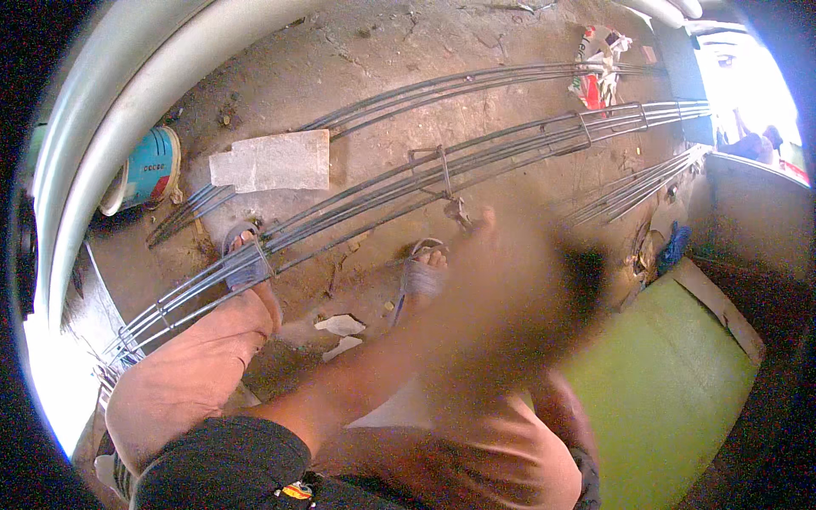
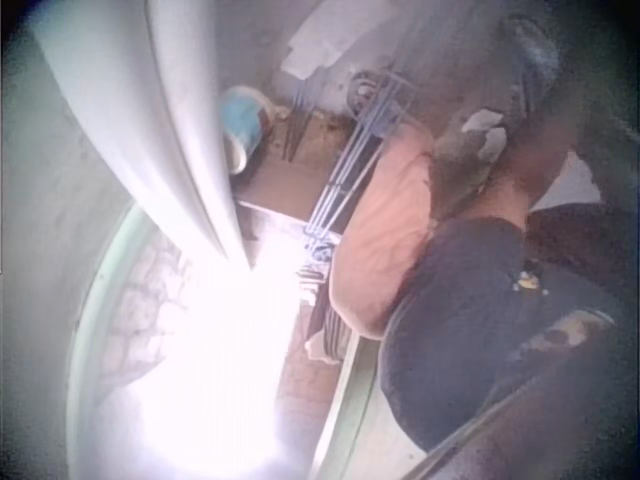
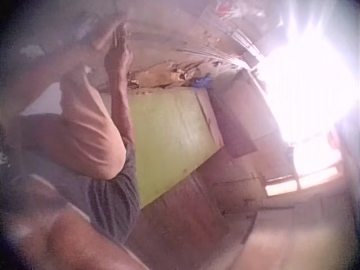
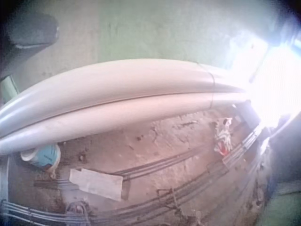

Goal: The person secures metal rods together to form a rebar-like cage by hand and using pliers to twist thin wire ties around the intersections of the long rods and the square support rods.

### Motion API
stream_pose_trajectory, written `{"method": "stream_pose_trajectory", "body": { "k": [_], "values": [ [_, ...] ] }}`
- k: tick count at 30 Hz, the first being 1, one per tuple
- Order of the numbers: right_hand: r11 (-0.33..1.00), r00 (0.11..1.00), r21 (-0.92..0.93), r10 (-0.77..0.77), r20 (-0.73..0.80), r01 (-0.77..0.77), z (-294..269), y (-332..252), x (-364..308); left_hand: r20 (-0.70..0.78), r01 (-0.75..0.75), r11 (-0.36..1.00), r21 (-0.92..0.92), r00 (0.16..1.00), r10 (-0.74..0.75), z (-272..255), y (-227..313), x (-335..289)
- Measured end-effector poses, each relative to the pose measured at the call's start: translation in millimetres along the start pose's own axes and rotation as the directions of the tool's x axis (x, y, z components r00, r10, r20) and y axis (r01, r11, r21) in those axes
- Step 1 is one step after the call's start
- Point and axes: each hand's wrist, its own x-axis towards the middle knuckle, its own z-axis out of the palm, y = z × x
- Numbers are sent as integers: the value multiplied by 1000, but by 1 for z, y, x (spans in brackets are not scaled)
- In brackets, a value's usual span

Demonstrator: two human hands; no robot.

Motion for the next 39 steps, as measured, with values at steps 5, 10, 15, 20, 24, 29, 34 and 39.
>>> {"method": "stream_pose_trajectory", "body": {
  "k": [5, 10, 15, 20, 24, 29, 34, 39],
  "values": [
    [331, 551, 605, -250, 796, -724, -23, 26, 17, 305, 231, 973, -8, 927, -218, -32, 2, 0],
    [738, 784, 531, -3, 621, -417, -25, 13, 2, 176, 157, 984, -85, 974, -140, -19, -3, 7],
    [982, 972, -180, -93, -216, 54, 6, 3, -11, 9, -28, 999, 21, 1000, 28, -7, -15, 5],
    [983, 966, -171, -110, -234, 71, 11, 26, 4, 132, -290, 943, -163, 941, 312, -78, 1, 22],
    [983, 959, -141, -149, -240, 117, 10, 26, 13, 24, -696, 617, 368, 670, 742, -103, 56, 120],
    [996, 996, -69, -69, -60, 65, 2, 16, 16, -110, -411, 836, 362, 872, 476, -78, 72, 181],
    [388, 566, 542, -63, 822, -745, 3, 23, 7, -151, -520, 749, 410, 772, 618, -76, 62, 175],
    [-196, 398, 356, -605, 690, -914, 28, 30, -7, -161, -391, 838, 381, 864, 476, -82, 61, 191]
  ]
}}
